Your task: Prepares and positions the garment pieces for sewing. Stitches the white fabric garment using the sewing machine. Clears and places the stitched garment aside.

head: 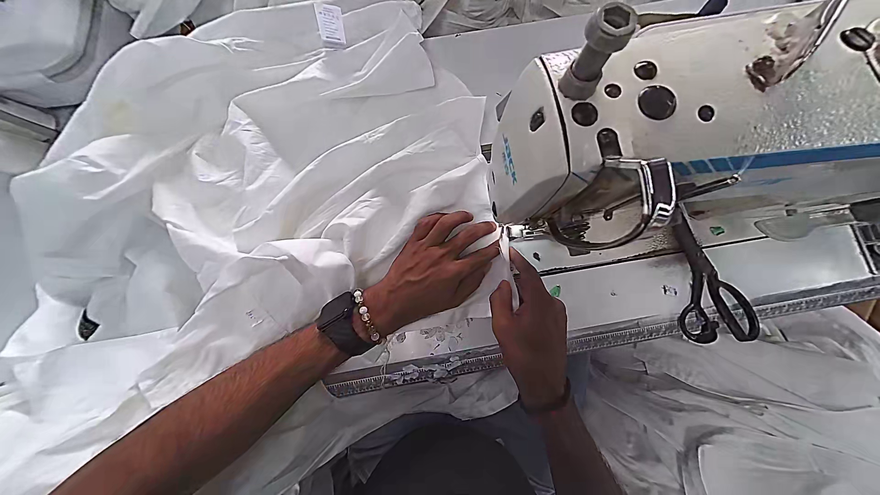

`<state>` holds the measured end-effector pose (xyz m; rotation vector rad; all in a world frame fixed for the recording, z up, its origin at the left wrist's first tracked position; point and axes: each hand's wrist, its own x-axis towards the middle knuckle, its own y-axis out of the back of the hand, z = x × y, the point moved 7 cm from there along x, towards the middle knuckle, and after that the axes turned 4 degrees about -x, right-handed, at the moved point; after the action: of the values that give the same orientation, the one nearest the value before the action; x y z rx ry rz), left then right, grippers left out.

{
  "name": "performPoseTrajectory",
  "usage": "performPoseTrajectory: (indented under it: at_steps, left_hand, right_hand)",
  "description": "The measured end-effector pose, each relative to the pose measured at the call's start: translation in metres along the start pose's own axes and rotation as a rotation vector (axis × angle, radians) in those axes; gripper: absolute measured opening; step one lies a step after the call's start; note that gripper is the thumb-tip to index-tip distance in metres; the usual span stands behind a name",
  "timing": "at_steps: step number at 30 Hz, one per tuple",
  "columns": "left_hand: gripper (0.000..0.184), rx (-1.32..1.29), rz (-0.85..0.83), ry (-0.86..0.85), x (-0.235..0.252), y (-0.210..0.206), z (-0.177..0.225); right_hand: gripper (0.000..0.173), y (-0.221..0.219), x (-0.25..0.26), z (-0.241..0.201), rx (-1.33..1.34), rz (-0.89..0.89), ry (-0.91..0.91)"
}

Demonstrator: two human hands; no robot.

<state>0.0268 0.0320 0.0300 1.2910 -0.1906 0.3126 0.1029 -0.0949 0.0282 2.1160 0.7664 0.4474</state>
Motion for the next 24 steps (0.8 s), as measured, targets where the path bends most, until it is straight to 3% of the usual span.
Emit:
performPoseTrajectory:
  at_steps: [7, 11, 14, 18, 21, 24]
  left_hand:
    - [0.031, -0.028, 0.031, -0.117, 0.009, 0.005, -0.004]
    - [0.034, -0.091, -0.006, 0.019, 0.006, 0.003, -0.002]
    - [0.036, -0.116, -0.005, 0.003, 0.003, 0.000, -0.013]
    - [0.036, -0.112, -0.053, -0.106, 0.007, 0.005, -0.025]
    - [0.035, -0.077, -0.051, -0.190, 0.006, 0.008, -0.016]
    - [0.033, -0.083, -0.072, -0.292, 0.006, 0.004, 0.002]
  right_hand:
    - [0.026, -0.006, 0.020, -0.005, -0.065, 0.090, 0.005]
    - [0.030, -0.009, 0.030, -0.008, -0.106, 0.088, -0.016]
    - [0.041, -0.010, 0.035, -0.007, -0.095, 0.015, -0.033]
    - [0.040, 0.004, 0.054, 0.008, -0.090, -0.193, -0.031]
    - [0.047, 0.043, 0.059, 0.018, -0.390, -0.030, -0.103]
    - [0.047, 0.044, 0.045, 0.024, -0.329, 0.051, -0.050]
